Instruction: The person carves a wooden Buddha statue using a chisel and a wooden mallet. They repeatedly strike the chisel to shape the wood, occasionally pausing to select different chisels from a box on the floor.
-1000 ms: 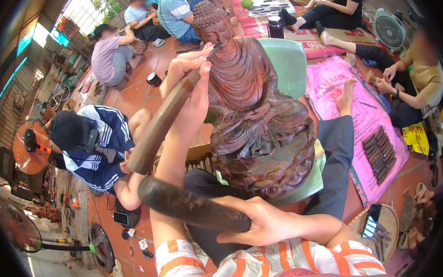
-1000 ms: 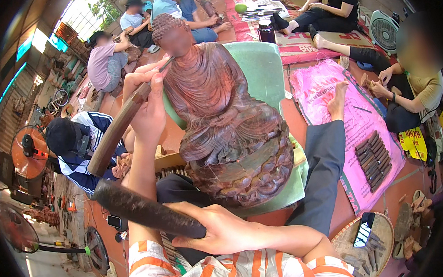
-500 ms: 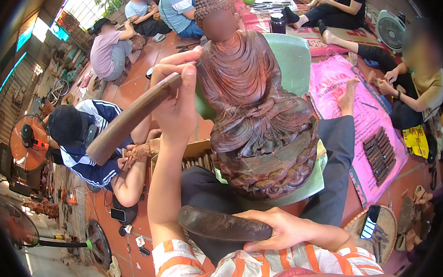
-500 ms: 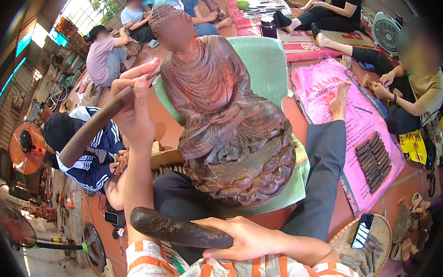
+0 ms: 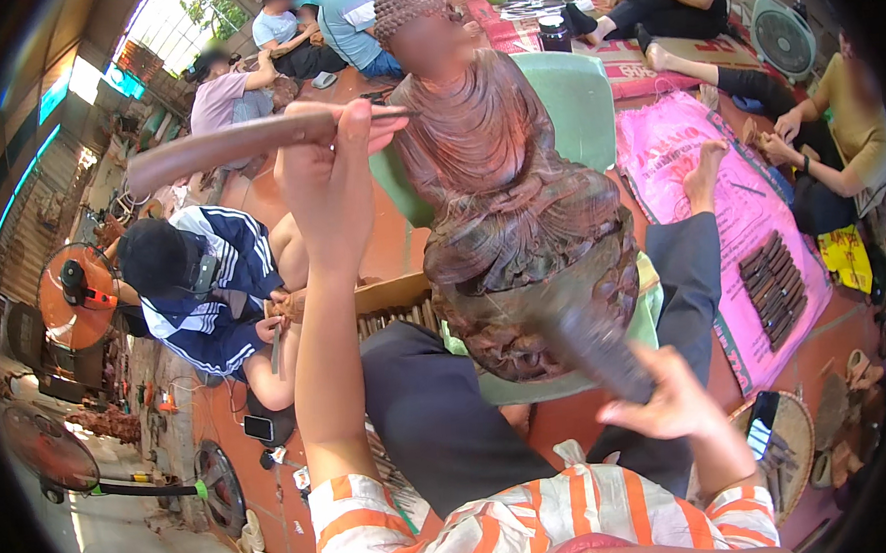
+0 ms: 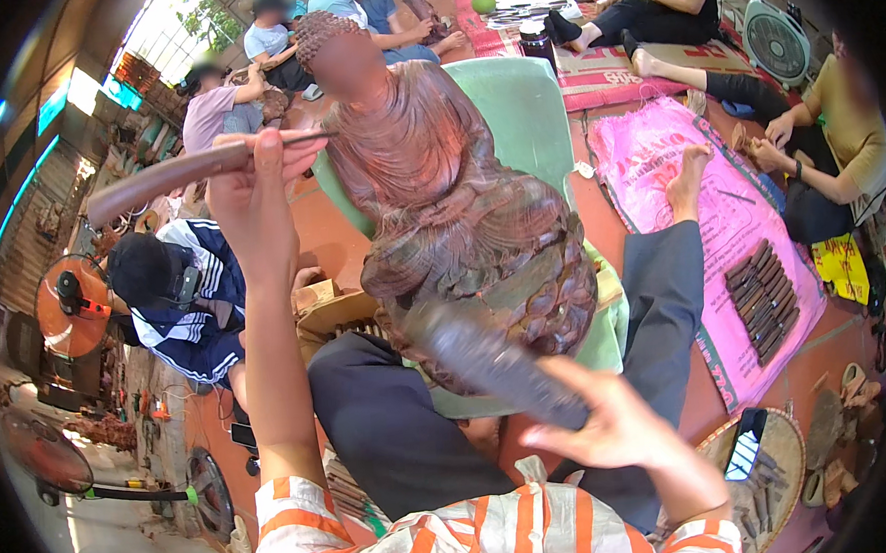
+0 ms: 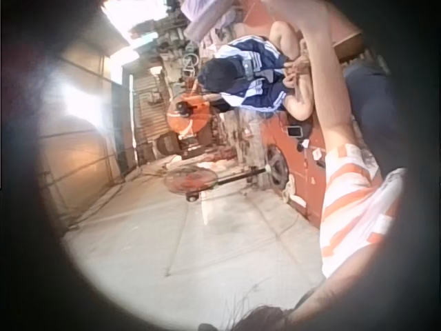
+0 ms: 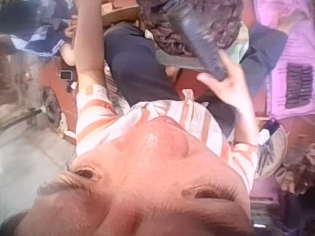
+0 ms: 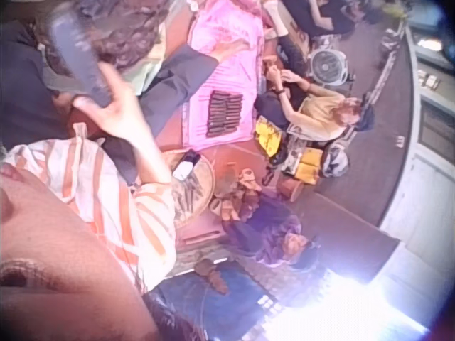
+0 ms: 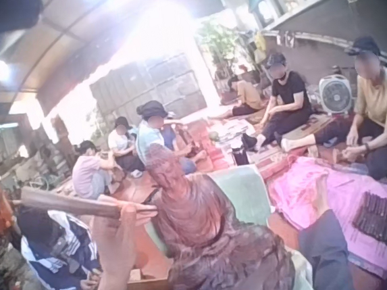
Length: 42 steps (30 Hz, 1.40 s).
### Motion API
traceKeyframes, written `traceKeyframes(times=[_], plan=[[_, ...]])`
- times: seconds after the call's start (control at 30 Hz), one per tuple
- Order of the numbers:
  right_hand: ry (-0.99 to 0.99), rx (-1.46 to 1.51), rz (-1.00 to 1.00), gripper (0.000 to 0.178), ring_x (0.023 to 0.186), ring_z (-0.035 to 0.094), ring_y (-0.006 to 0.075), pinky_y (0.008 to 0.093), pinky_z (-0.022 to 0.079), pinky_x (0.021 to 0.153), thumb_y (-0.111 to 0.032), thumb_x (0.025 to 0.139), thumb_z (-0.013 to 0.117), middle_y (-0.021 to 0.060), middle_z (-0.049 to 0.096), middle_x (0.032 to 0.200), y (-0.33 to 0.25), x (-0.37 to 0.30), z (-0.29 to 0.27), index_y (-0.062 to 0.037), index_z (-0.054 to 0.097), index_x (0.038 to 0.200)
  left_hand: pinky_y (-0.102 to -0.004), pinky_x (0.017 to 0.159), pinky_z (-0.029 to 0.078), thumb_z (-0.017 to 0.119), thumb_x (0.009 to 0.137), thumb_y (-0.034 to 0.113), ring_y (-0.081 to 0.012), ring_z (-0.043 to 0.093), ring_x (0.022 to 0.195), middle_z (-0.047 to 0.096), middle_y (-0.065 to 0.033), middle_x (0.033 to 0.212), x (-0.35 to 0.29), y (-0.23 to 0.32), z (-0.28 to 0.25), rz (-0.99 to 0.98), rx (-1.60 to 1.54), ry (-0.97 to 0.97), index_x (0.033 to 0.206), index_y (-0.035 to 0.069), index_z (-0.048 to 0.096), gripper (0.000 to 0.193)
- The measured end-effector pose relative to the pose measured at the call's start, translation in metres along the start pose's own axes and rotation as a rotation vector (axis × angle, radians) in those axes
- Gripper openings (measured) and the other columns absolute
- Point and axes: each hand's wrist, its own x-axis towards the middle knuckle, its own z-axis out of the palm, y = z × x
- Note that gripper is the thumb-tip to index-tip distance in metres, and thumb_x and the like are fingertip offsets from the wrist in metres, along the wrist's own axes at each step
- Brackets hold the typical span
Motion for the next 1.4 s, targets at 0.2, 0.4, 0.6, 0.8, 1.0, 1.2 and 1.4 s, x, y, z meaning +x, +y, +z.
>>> traceKeyframes(times=[0.2, 0.4, 0.6, 0.8, 1.0, 1.2, 1.4], plan=[[0.41, -0.123, 0.05, 0.049, 0.067, 0.052, 0.0081, 0.0254, 0.044, 0.063, -0.018, 0.071, 0.079, 0.0027, 0.057, 0.071, -0.03, -0.018, -0.036, 0.0028, 0.054, 0.109, -0.0278, 0.069, 0.057, 0.051, 0.094, 0.009, -0.0231, 0.068, 0.08, 0.062, -0.014, 0.086, 0.023, 0.005, 0.004, 0.094, 0.07, -0.121, 0.096, -0.007, 0.052, 0.016], [0.529, -0.28, -0.084, 0.055, 0.068, 0.05, 0.007, 0.0222, 0.042, 0.062, -0.022, 0.071, 0.08, 0.0008, 0.056, 0.075, -0.07, -0.014, -0.047, 0.0024, 0.053, 0.112, -0.0263, 0.065, 0.054, 0.054, 0.092, 0.01, -0.017, 0.066, 0.073, 0.063, -0.0097, 0.079, 0.032, 0.002, 0.006, 0.312, 0.266, -0.15, 0.092, -0.004, 0.055, 0.014], [0.515, -0.656, -0.42, 0.065, 0.085, 0.057, 0.0087, 0.0242, 0.047, 0.076, -0.006, 0.072, 0.077, 0.0059, 0.06, 0.1, -0.097, 0.002, -0.06, 0.0021, 0.046, 0.128, -0.0248, 0.061, 0.049, 0.056, 0.092, 0.011, -0.0144, 0.063, 0.067, 0.063, -0.0088, 0.076, 0.038, -0.002, 0.009, 0.438, 0.442, -0.172, 0.087, -0.001, 0.056, 0.014], [0.597, -0.703, -0.508, 0.06, 0.1, 0.056, 0.0131, 0.0272, 0.044, 0.088, 0.002, 0.074, 0.072, 0.0093, 0.06, 0.109, -0.105, 0.012, -0.068, 0.0029, 0.045, 0.128, -0.0328, 0.058, 0.046, 0.058, 0.089, 0.011, -0.0233, 0.06, 0.062, 0.062, -0.0096, 0.076, 0.045, -0.009, 0.004, 0.587, 0.531, -0.187, 0.084, 0.0, 0.058, 0.012], [0.413, -0.863, -0.74, 0.055, 0.1, 0.057, 0.0145, 0.0276, 0.044, 0.087, 0.004, 0.073, 0.07, 0.0118, 0.061, 0.108, -0.121, 0.031, -0.07, 0.0031, 0.048, 0.124, -0.0385, 0.071, 0.045, 0.059, 0.081, 0.011, -0.0338, 0.059, 0.081, 0.064, -0.0127, 0.086, 0.039, -0.01, -0.004, 0.494, 0.725, -0.284, 0.101, 0.002, 0.062, 0.022], [0.344, -0.99, -0.767, 0.055, 0.101, 0.057, 0.0148, 0.0276, 0.044, 0.088, 0.004, 0.074, 0.069, 0.0121, 0.061, 0.109, -0.14, 0.038, -0.068, 0.003, 0.048, 0.124, -0.0343, 0.071, 0.046, 0.055, 0.079, 0.001, -0.0284, 0.061, 0.076, 0.066, -0.0145, 0.084, 0.034, -0.021, -0.005, 0.766, 0.8, -0.1, 0.089, -0.004, 0.064, 0.014], [0.271, -1.067, -0.78, 0.054, 0.102, 0.057, 0.015, 0.0276, 0.043, 0.088, 0.005, 0.074, 0.069, 0.0124, 0.061, 0.109, -0.147, 0.053, -0.064, 0.0029, 0.048, 0.124, -0.0332, 0.073, 0.045, 0.055, 0.082, 0.003, -0.0251, 0.061, 0.077, 0.066, -0.0129, 0.084, 0.034, -0.022, -0.006, 0.494, 0.661, -0.11, 0.089, -0.003, 0.064, 0.013]])
